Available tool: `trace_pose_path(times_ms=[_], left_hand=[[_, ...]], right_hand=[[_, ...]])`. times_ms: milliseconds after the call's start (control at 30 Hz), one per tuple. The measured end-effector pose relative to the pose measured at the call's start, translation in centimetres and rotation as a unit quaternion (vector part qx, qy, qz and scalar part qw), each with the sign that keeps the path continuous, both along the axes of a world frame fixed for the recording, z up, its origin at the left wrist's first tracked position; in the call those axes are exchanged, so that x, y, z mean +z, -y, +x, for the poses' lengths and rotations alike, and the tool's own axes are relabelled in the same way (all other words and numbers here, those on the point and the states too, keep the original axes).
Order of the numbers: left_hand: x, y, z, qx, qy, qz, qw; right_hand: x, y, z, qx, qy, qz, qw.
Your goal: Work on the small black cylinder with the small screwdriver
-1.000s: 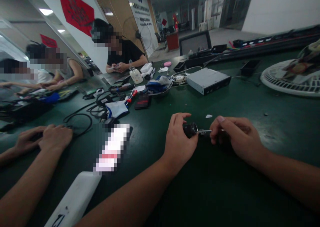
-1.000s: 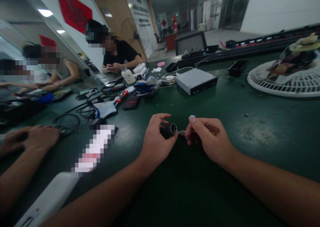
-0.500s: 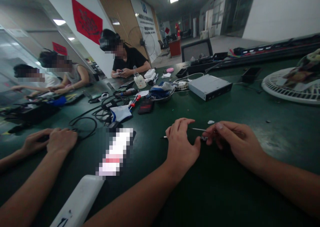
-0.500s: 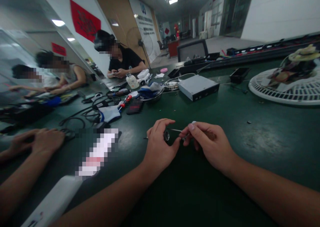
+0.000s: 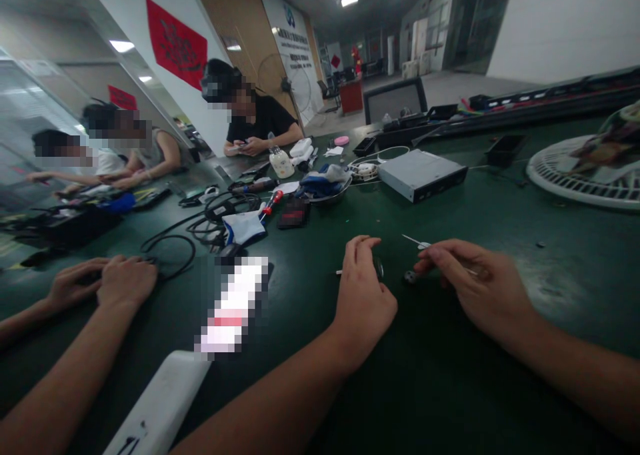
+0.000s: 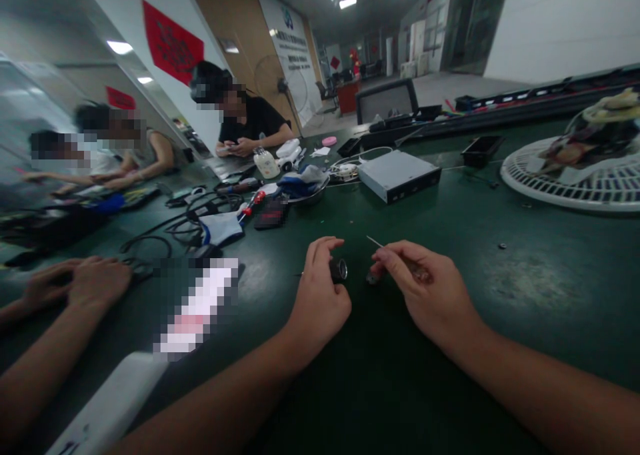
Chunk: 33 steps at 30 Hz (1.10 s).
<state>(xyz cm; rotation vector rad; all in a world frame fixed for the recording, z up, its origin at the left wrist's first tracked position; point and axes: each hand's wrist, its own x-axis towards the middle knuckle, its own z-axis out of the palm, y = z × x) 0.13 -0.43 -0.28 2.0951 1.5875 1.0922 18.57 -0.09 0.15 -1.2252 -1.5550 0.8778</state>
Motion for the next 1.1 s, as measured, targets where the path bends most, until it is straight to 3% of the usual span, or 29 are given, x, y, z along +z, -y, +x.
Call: trace_pose_path(times_ms=[133,333,633,1100], left_hand=[[-0.1,0.0,0.0,-0.003,0.007,-0.012,1.000],[-0.6,-0.1,0.0,0.011,-0.026,-0.007,1.000],[-0.6,-0.1,0.0,0.040,-0.086,-0.006,0.995],[0.3,-0.1,0.2,-0.019,-0.093,-0.012,0.995]], right_hand=[[-0.5,-0.4,0.2,0.029,0.164,0.050,0.985],[-0.8,-0.4,0.0,0.060,0.232,0.056,0.969],[-0.3,-0.1,0.3,0.055,0.142,0.043,0.988],[0.4,0.2,-0.1,0.002,0.069,0.064,0.996]])
